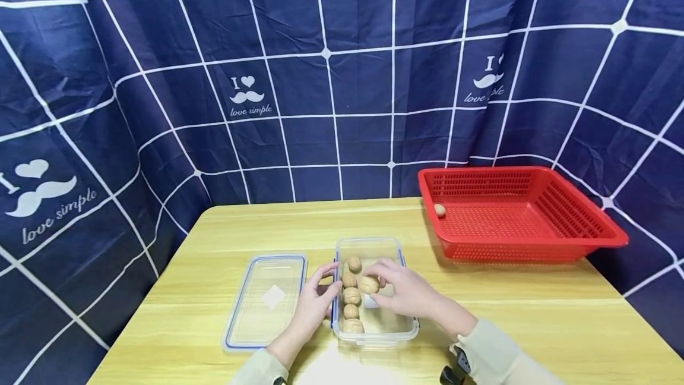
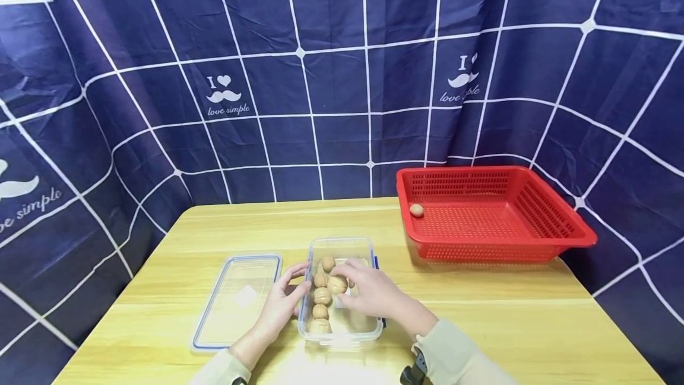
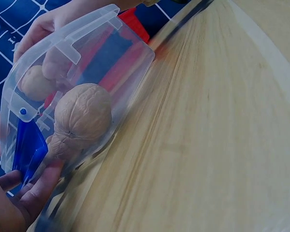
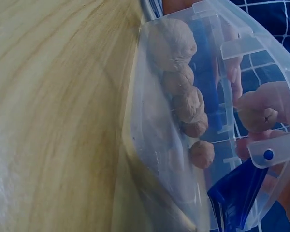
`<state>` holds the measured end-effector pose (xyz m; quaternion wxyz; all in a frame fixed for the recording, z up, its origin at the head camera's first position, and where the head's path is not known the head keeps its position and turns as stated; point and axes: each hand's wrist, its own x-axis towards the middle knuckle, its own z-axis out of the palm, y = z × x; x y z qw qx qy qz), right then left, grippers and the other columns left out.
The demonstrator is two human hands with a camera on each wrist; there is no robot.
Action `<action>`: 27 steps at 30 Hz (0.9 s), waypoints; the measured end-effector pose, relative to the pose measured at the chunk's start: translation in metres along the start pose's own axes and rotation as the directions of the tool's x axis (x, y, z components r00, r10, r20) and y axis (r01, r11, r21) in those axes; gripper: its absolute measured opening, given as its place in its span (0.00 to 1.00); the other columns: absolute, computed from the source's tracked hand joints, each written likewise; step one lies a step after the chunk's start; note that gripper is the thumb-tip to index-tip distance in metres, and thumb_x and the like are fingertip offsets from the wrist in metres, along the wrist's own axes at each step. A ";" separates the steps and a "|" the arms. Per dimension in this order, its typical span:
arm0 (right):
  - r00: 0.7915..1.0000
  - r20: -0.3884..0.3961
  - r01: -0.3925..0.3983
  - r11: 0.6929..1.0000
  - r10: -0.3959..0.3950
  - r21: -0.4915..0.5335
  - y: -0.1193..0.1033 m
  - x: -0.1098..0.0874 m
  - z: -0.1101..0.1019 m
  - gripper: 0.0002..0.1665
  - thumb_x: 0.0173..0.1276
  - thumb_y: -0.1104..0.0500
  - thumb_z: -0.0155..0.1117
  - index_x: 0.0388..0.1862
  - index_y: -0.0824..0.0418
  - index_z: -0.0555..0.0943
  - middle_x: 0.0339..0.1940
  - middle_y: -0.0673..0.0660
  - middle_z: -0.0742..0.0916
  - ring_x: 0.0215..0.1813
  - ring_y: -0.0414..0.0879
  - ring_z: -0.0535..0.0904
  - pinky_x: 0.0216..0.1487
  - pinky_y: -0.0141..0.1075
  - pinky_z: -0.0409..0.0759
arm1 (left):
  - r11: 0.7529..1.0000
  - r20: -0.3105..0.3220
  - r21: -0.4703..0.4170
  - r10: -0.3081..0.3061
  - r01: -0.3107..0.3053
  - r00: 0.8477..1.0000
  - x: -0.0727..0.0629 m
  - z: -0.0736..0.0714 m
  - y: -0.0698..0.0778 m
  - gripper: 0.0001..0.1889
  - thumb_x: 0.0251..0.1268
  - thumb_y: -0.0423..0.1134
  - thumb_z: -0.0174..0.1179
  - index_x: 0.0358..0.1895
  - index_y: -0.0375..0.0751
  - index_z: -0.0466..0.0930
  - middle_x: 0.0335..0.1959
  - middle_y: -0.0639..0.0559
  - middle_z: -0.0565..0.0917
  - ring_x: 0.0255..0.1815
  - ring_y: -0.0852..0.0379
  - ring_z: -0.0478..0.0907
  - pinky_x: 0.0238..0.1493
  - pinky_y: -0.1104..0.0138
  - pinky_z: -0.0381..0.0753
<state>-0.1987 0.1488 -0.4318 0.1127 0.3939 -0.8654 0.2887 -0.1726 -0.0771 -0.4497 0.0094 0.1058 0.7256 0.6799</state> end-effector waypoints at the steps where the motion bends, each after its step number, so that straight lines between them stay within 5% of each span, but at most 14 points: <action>1: 1.000 -0.021 0.009 1.000 -0.009 0.000 0.001 0.000 0.000 0.24 0.53 0.59 0.69 0.51 0.55 0.77 0.42 0.44 0.78 0.34 0.37 0.74 0.30 0.32 0.77 | 1.000 -0.001 0.000 0.001 -0.001 1.000 0.000 0.000 0.000 0.22 0.66 0.34 0.55 0.62 0.36 0.67 0.59 0.34 0.68 0.45 0.41 0.76 0.20 0.64 0.80; 19: 0.975 -0.220 0.038 0.999 -0.036 0.008 0.017 -0.005 -0.016 0.25 0.50 0.62 0.71 0.50 0.58 0.78 0.38 0.43 0.77 0.35 0.36 0.74 0.27 0.34 0.78 | 1.000 -0.015 0.008 0.005 -0.004 1.000 0.000 0.002 0.002 0.22 0.65 0.34 0.56 0.62 0.36 0.68 0.58 0.33 0.68 0.42 0.49 0.76 0.19 0.66 0.79; 27: 0.963 -0.269 0.012 1.000 -0.009 0.007 0.024 -0.009 -0.030 0.25 0.50 0.63 0.72 0.50 0.58 0.78 0.37 0.43 0.77 0.35 0.36 0.73 0.34 0.35 0.79 | 1.000 -0.019 0.018 0.003 -0.002 1.000 -0.002 0.002 0.001 0.22 0.65 0.35 0.56 0.62 0.37 0.69 0.58 0.35 0.69 0.44 0.46 0.76 0.19 0.65 0.79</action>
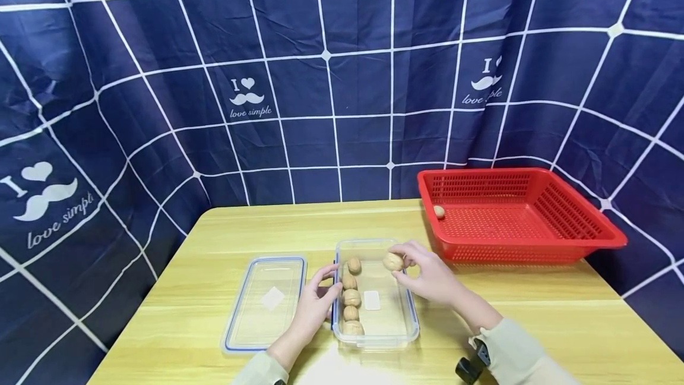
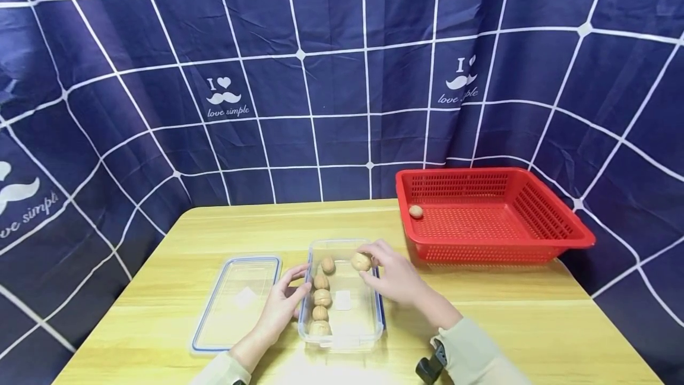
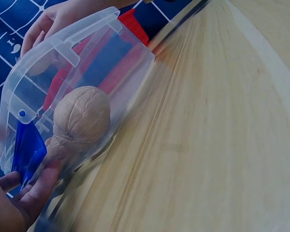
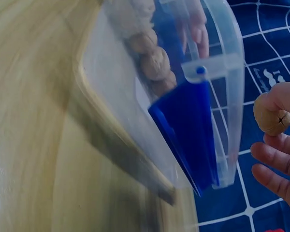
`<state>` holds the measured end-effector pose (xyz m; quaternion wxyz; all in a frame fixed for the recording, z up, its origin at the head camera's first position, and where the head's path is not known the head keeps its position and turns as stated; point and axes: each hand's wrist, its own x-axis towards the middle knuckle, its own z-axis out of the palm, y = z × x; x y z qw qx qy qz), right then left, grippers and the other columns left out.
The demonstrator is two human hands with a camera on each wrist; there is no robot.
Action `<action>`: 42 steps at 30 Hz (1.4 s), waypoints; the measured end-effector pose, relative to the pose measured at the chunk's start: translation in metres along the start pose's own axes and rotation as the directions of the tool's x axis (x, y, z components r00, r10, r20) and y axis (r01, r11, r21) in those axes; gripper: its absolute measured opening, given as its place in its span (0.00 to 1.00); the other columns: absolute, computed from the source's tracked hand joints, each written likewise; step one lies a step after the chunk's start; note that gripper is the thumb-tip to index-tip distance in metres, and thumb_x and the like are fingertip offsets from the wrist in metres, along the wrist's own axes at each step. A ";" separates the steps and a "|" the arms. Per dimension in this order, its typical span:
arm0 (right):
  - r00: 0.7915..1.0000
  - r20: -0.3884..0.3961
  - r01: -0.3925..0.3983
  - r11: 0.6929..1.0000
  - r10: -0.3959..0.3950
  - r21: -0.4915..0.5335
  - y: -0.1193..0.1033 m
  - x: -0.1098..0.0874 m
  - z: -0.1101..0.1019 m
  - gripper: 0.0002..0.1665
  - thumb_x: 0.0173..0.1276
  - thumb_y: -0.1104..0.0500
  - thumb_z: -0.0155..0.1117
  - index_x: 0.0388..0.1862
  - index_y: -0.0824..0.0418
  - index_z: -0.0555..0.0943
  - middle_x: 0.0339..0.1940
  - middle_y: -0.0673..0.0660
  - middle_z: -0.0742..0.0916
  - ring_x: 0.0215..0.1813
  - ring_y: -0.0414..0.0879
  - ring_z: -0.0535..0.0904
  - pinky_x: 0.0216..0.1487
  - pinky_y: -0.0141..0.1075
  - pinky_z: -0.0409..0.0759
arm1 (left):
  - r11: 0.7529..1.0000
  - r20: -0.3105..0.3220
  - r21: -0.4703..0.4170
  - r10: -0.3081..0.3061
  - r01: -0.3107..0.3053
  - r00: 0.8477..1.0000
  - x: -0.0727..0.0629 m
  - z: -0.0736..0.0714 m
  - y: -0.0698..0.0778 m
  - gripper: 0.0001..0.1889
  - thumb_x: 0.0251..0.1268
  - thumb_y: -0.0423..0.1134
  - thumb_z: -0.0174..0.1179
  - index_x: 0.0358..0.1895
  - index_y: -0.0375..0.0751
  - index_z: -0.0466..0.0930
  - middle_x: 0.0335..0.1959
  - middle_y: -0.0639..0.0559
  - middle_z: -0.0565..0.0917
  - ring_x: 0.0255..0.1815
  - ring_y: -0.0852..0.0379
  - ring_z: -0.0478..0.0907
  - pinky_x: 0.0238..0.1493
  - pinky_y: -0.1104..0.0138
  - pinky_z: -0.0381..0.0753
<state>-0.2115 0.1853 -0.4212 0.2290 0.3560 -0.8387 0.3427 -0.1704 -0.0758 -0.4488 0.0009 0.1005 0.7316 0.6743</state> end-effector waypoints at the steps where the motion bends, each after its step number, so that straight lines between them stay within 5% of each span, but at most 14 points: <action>1: 1.000 -0.009 0.000 1.000 0.000 -0.003 0.001 0.000 -0.002 0.25 0.50 0.64 0.72 0.50 0.58 0.78 0.37 0.43 0.77 0.35 0.37 0.74 0.34 0.35 0.79 | 1.000 0.001 -0.001 0.001 -0.001 1.000 0.000 0.000 0.000 0.22 0.65 0.35 0.56 0.62 0.37 0.68 0.58 0.35 0.69 0.43 0.46 0.76 0.19 0.65 0.79; 22: 0.993 -0.110 -0.065 0.993 0.054 -0.099 0.019 -0.005 -0.050 0.25 0.47 0.67 0.73 0.48 0.60 0.78 0.36 0.46 0.78 0.32 0.40 0.75 0.31 0.27 0.75 | 1.000 0.003 -0.010 -0.001 0.001 1.000 -0.001 0.001 0.001 0.21 0.65 0.34 0.55 0.61 0.36 0.68 0.58 0.34 0.69 0.42 0.51 0.75 0.18 0.70 0.75; 42: 0.954 -0.246 -0.218 0.958 0.170 -0.184 0.062 -0.017 -0.100 0.25 0.48 0.68 0.72 0.48 0.63 0.78 0.34 0.50 0.78 0.32 0.41 0.75 0.33 0.24 0.73 | 1.000 0.006 0.008 0.004 -0.004 1.000 0.000 -0.002 0.003 0.21 0.65 0.34 0.55 0.61 0.36 0.68 0.58 0.33 0.68 0.42 0.49 0.76 0.19 0.65 0.78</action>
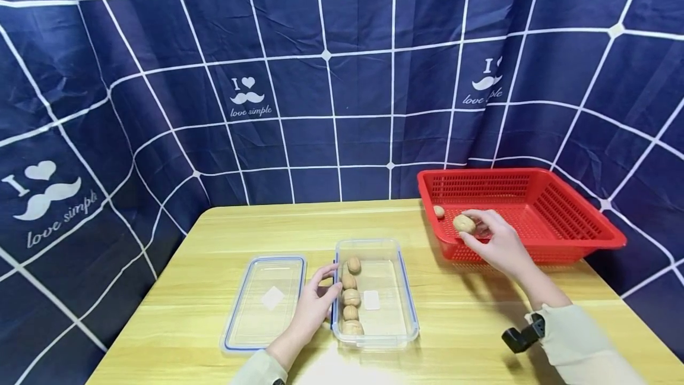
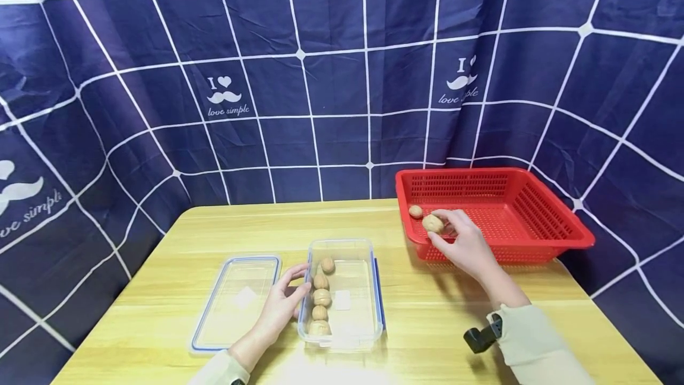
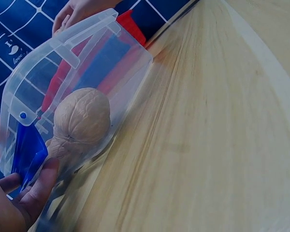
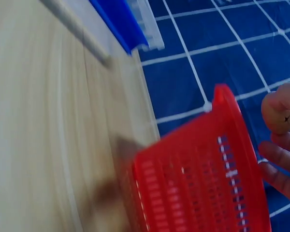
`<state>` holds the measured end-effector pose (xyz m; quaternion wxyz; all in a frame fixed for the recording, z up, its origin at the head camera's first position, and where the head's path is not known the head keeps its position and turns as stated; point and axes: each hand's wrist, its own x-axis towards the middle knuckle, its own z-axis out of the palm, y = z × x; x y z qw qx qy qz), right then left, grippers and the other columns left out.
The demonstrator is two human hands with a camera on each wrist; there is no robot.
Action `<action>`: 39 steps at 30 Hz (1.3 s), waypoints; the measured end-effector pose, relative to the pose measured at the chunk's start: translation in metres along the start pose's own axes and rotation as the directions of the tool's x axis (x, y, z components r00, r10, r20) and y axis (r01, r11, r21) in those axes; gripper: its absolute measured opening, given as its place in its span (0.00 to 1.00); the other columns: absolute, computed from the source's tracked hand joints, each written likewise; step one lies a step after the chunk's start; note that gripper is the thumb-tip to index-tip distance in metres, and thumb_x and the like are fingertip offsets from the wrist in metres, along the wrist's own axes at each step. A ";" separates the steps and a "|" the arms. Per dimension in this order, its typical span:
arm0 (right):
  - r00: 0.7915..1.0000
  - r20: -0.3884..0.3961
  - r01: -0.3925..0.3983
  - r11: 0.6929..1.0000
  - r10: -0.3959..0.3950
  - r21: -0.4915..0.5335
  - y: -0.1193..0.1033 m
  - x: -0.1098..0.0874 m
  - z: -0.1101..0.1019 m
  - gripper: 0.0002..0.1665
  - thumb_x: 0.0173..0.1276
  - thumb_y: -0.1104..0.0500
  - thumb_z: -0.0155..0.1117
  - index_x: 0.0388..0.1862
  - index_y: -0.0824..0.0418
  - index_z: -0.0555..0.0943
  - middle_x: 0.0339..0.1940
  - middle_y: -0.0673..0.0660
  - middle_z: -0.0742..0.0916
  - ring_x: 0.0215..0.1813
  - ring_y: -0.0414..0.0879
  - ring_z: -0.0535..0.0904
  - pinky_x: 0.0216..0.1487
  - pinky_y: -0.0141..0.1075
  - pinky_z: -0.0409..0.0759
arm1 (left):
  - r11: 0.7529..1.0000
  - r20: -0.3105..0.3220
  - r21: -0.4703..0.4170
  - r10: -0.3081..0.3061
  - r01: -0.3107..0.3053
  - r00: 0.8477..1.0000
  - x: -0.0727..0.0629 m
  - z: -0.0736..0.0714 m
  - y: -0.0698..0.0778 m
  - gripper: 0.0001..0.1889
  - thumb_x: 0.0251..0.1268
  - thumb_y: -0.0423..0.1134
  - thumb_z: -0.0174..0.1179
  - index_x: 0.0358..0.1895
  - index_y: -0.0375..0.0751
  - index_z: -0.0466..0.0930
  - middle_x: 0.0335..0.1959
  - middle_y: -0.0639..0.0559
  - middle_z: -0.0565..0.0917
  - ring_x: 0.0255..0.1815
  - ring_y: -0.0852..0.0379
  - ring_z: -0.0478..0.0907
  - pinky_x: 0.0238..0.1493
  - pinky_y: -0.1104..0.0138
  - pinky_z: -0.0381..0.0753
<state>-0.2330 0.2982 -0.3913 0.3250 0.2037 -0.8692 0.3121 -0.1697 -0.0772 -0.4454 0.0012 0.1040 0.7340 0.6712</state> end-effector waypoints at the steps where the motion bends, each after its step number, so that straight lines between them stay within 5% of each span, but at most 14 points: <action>1: 1.000 -0.005 -0.004 1.000 0.004 -0.008 0.003 0.000 -0.002 0.25 0.48 0.68 0.72 0.48 0.63 0.78 0.34 0.51 0.78 0.32 0.42 0.75 0.33 0.24 0.72 | 1.000 0.001 -0.003 -0.001 0.001 1.000 0.000 0.000 0.000 0.22 0.65 0.33 0.55 0.61 0.36 0.68 0.58 0.33 0.69 0.42 0.49 0.76 0.19 0.65 0.78; 14: 0.997 0.004 -0.080 0.991 0.080 -0.106 0.036 0.004 -0.026 0.24 0.51 0.64 0.71 0.48 0.65 0.78 0.34 0.57 0.79 0.32 0.36 0.72 0.32 0.27 0.70 | 1.000 -0.001 -0.007 -0.009 0.009 1.000 0.001 0.000 0.000 0.22 0.65 0.34 0.56 0.61 0.36 0.68 0.58 0.34 0.69 0.42 0.48 0.76 0.19 0.68 0.77; 30: 0.980 0.112 -0.145 0.977 0.163 -0.155 0.046 0.002 -0.032 0.20 0.57 0.61 0.68 0.48 0.68 0.77 0.34 0.62 0.81 0.33 0.52 0.76 0.32 0.32 0.71 | 1.000 -0.002 -0.006 -0.015 0.015 1.000 0.001 0.000 -0.002 0.22 0.65 0.35 0.55 0.62 0.37 0.68 0.58 0.37 0.69 0.41 0.53 0.75 0.19 0.69 0.76; 39: 0.986 0.089 -0.133 0.984 0.144 -0.117 0.046 -0.002 -0.028 0.19 0.57 0.64 0.67 0.48 0.67 0.78 0.36 0.62 0.83 0.31 0.31 0.71 0.32 0.25 0.71 | 1.000 -0.007 0.004 -0.018 0.018 1.000 0.001 0.000 -0.001 0.22 0.65 0.34 0.56 0.62 0.37 0.68 0.58 0.38 0.69 0.41 0.54 0.75 0.19 0.70 0.76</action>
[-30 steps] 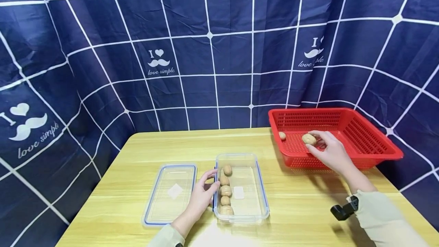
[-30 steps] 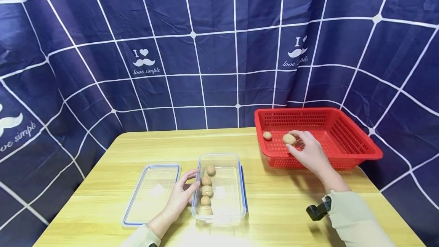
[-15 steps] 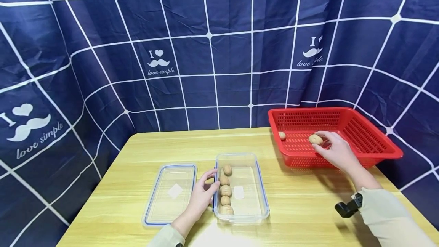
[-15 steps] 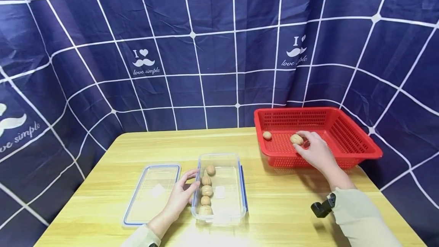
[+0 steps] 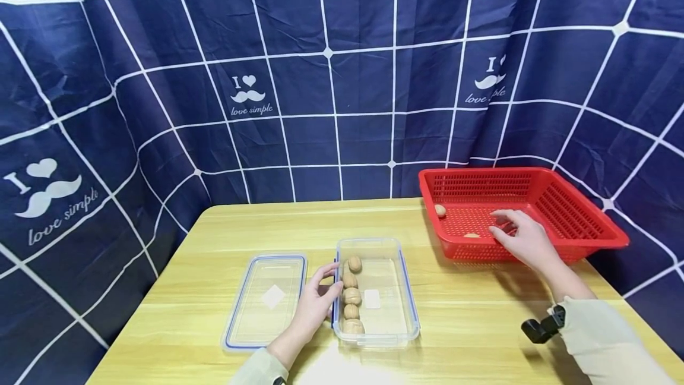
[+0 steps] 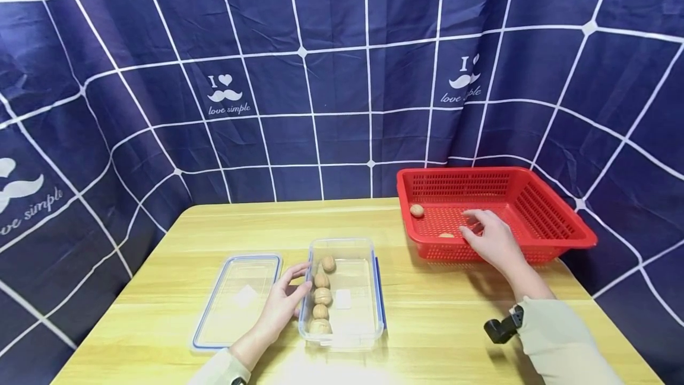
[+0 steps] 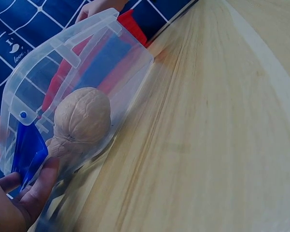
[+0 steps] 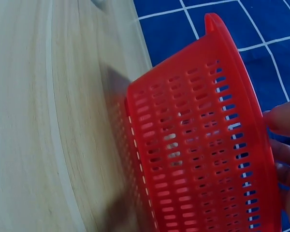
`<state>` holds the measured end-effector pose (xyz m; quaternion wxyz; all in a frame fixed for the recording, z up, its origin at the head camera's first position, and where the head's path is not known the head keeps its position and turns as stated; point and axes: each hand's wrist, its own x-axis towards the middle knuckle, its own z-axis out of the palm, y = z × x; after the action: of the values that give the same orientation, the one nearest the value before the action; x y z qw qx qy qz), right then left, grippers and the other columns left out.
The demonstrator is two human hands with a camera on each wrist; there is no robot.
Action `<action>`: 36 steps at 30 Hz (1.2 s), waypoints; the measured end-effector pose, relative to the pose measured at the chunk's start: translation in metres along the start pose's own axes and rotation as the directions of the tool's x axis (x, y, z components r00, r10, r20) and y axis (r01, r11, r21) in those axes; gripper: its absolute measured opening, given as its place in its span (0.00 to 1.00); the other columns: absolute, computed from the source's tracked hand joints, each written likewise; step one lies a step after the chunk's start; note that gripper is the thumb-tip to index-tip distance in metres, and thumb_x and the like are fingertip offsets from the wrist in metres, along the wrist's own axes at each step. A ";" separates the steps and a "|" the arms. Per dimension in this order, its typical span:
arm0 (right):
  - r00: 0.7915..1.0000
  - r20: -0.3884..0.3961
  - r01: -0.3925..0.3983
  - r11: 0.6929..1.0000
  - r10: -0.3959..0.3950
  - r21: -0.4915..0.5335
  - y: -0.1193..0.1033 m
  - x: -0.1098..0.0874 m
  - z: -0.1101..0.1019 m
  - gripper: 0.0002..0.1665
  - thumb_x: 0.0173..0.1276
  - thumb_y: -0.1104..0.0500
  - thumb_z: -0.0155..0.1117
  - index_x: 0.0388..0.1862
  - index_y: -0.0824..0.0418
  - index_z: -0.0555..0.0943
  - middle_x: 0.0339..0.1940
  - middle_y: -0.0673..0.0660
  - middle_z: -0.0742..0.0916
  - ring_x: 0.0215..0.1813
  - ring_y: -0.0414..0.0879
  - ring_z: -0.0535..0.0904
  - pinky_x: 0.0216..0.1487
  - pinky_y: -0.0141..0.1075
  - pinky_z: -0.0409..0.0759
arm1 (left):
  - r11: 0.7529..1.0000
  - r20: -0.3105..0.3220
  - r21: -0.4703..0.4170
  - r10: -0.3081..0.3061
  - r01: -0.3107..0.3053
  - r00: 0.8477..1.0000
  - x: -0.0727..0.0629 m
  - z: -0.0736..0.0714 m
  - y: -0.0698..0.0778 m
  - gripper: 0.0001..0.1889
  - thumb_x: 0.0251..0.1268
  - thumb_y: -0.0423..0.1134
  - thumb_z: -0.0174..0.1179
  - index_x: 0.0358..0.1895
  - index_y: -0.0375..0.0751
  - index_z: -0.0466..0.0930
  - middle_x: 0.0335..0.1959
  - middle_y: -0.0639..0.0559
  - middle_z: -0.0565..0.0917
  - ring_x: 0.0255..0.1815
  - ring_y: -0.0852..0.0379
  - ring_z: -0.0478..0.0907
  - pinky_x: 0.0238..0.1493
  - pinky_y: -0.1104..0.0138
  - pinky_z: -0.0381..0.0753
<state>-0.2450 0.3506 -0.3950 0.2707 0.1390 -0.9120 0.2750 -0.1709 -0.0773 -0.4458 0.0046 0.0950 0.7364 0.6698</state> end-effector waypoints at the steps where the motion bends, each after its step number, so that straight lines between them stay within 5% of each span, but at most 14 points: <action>1: 1.000 -0.010 0.004 1.000 -0.004 0.011 -0.001 0.000 0.001 0.18 0.57 0.64 0.67 0.48 0.66 0.78 0.35 0.61 0.83 0.31 0.29 0.71 0.32 0.24 0.71 | 1.000 0.001 0.002 -0.002 0.002 1.000 0.000 0.000 0.000 0.22 0.65 0.34 0.56 0.62 0.37 0.68 0.58 0.38 0.69 0.41 0.54 0.75 0.19 0.70 0.76; 10: 0.992 -0.111 -0.045 0.986 0.063 0.159 -0.019 -0.001 0.000 0.15 0.59 0.64 0.66 0.46 0.64 0.80 0.35 0.59 0.83 0.31 0.28 0.73 0.32 0.18 0.69 | 1.000 0.007 -0.009 0.002 -0.002 1.000 0.001 0.000 0.003 0.21 0.65 0.35 0.56 0.61 0.41 0.70 0.58 0.36 0.69 0.42 0.54 0.75 0.19 0.71 0.75; 18: 0.995 -0.093 -0.021 0.980 0.039 0.196 -0.028 0.000 0.002 0.16 0.58 0.66 0.67 0.46 0.62 0.79 0.33 0.52 0.82 0.31 0.30 0.74 0.33 0.18 0.70 | 1.000 0.004 -0.008 0.006 -0.006 1.000 0.002 0.000 0.003 0.20 0.65 0.34 0.56 0.61 0.41 0.70 0.59 0.35 0.68 0.42 0.53 0.75 0.19 0.71 0.75; 30: 0.999 -0.051 0.021 0.983 -0.011 0.184 -0.045 -0.001 0.007 0.15 0.59 0.66 0.66 0.47 0.62 0.79 0.35 0.58 0.83 0.31 0.32 0.75 0.32 0.20 0.72 | 1.000 0.004 -0.014 0.012 -0.012 1.000 0.003 0.000 0.004 0.22 0.65 0.34 0.56 0.62 0.38 0.69 0.58 0.36 0.69 0.45 0.48 0.76 0.18 0.72 0.75; 36: 0.999 -0.028 0.051 0.976 -0.046 0.210 -0.059 -0.005 0.017 0.16 0.57 0.66 0.68 0.45 0.61 0.80 0.34 0.56 0.83 0.31 0.34 0.76 0.33 0.21 0.73 | 1.000 -0.002 -0.021 -0.005 0.005 1.000 0.007 0.001 -0.017 0.22 0.65 0.34 0.56 0.62 0.39 0.68 0.58 0.39 0.69 0.45 0.51 0.75 0.17 0.72 0.74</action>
<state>-0.2243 0.2932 -0.3846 0.2715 0.1862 -0.8709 0.3650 -0.1797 -0.0770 -0.4618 0.0068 0.0924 0.7295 0.6777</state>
